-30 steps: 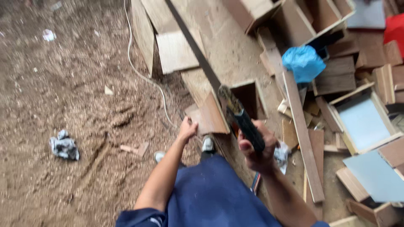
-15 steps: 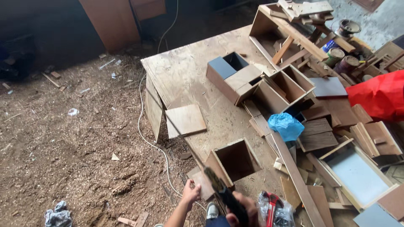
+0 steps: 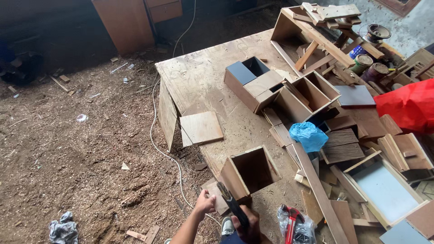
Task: The person uses a hand saw to sand the edges of a small wooden box. They hold the box with one hand and move the saw back and forth along the edges to smooth the surface.
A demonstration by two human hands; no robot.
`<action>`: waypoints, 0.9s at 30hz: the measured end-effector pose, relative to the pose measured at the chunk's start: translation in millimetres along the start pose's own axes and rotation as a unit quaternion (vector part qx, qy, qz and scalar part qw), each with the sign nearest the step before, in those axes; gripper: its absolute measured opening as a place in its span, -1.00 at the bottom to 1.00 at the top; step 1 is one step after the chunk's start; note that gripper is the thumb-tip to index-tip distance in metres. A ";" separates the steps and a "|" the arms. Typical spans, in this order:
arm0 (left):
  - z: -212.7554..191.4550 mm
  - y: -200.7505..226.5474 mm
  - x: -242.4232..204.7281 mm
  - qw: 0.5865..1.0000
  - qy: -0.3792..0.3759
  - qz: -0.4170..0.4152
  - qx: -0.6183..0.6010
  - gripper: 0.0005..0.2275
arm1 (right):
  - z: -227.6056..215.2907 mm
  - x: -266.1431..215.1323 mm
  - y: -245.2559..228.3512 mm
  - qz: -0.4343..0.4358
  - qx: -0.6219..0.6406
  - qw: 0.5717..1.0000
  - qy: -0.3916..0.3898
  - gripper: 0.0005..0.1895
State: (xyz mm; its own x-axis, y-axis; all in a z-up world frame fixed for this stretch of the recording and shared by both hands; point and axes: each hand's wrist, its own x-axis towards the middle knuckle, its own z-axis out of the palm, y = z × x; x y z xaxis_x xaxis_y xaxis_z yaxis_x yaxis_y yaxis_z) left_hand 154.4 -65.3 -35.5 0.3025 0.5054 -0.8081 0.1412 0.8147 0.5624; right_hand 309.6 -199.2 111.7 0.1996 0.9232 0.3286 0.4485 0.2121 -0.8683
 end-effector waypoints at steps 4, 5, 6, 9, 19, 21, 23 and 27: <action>-2.3 -3.9 8.9 1.000 -0.003 0.019 0.012 -0.76 | 0.5 8.6 -13.2 0.007 -0.002 1.000 0.007 -0.75; -2.0 -8.1 9.9 1.000 -0.003 0.023 0.017 -0.76 | 0.1 8.1 -16.0 0.023 -0.001 1.000 0.004 -0.77; -2.2 -11.3 10.7 1.000 0.000 0.015 0.014 -0.76 | 0.6 9.0 -18.0 0.039 0.001 0.999 0.001 -0.79; -2.6 -12.1 15.4 1.000 0.007 0.006 0.006 -0.75 | 2.6 15.4 -20.2 0.034 -0.003 0.999 0.001 -0.80; -4.7 -24.5 23.8 1.000 0.006 0.016 0.012 -0.71 | 11.0 11.4 -21.4 0.007 -0.009 1.000 0.028 -0.79; -6.4 -22.4 25.5 1.000 0.009 0.007 0.009 -0.71 | 11.6 12.1 -17.7 0.045 -0.012 0.999 0.015 -0.80; -6.1 -23.1 24.1 1.000 0.006 0.003 0.008 -0.70 | 11.5 9.3 -13.1 0.057 -0.018 0.998 0.017 -0.79; -10.0 -21.3 27.2 0.999 0.008 0.011 0.032 -0.67 | 18.3 5.8 1.9 0.024 0.005 0.999 0.042 -0.73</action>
State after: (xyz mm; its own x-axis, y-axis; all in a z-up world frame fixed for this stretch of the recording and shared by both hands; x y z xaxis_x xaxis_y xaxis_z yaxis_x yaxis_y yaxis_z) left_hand 150.1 -66.1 -71.2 0.2913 0.5276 -0.7980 0.1941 0.7842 0.5893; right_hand 295.7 -187.6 105.2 0.2935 0.9025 0.3152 0.4275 0.1710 -0.8877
